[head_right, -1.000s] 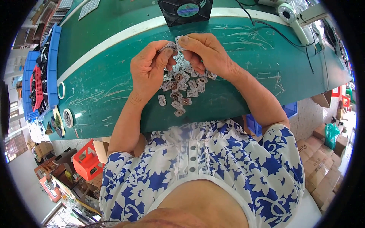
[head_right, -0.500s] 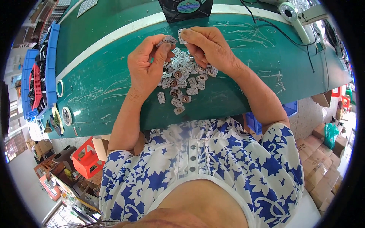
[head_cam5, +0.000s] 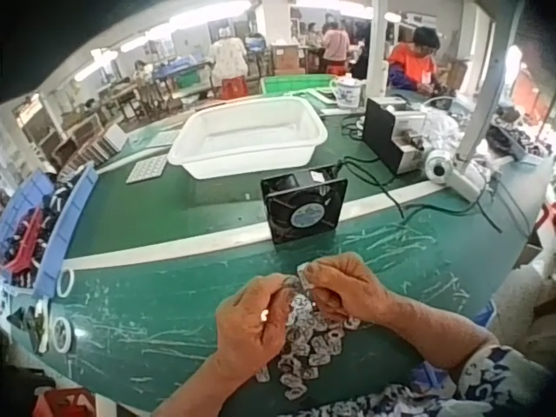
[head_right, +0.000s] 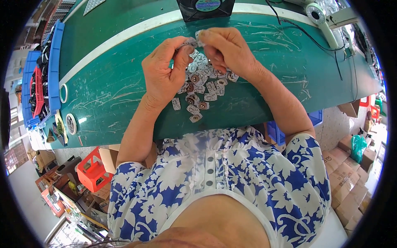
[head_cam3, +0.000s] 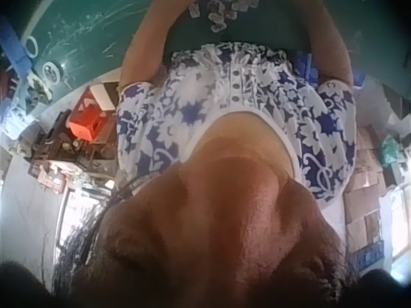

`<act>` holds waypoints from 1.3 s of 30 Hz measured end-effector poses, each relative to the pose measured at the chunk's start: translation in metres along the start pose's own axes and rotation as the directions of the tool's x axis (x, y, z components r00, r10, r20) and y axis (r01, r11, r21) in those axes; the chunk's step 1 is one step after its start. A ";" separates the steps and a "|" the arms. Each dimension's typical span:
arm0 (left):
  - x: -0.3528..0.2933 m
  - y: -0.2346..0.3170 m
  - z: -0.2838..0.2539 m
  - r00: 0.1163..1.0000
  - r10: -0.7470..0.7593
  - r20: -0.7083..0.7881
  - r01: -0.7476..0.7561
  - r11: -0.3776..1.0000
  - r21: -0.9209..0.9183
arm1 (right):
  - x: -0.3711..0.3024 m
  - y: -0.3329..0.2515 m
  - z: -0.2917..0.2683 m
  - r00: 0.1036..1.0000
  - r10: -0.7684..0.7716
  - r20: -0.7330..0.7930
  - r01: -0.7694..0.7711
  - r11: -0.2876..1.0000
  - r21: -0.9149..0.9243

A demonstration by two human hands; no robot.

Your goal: The person tests small LED circuit boards by pressing them against a coin battery by hand, retrieves a box of components, and tests more circuit boards with the battery.

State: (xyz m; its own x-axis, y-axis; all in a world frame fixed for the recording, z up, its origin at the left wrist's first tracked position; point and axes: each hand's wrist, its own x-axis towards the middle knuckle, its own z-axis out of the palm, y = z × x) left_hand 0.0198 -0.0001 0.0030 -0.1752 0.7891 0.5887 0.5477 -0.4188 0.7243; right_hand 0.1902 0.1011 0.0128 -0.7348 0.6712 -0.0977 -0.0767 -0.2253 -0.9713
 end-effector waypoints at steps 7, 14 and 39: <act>-0.003 -0.001 0.000 0.999 -0.041 -0.011 0.041 0.998 0.055 | -0.002 -0.002 -0.004 0.995 -0.025 0.092 0.035 0.993 -0.115; 0.001 -0.001 0.002 0.998 -0.045 0.034 0.046 0.998 -0.037 | -0.003 -0.002 0.000 1.000 0.002 0.011 -0.001 1.000 -0.008; -0.004 0.006 -0.017 0.937 -0.241 0.252 0.296 0.932 -0.211 | 0.008 0.013 -0.011 0.922 -0.256 0.291 0.372 0.794 -0.480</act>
State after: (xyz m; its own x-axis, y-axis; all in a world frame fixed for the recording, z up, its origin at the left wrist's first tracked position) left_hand 0.0100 -0.0136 0.0108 -0.0900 0.9538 0.2866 0.2861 -0.2509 0.9248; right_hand 0.1907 0.1118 -0.0027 -0.8536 0.4713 0.2220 -0.0107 0.4101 -0.9120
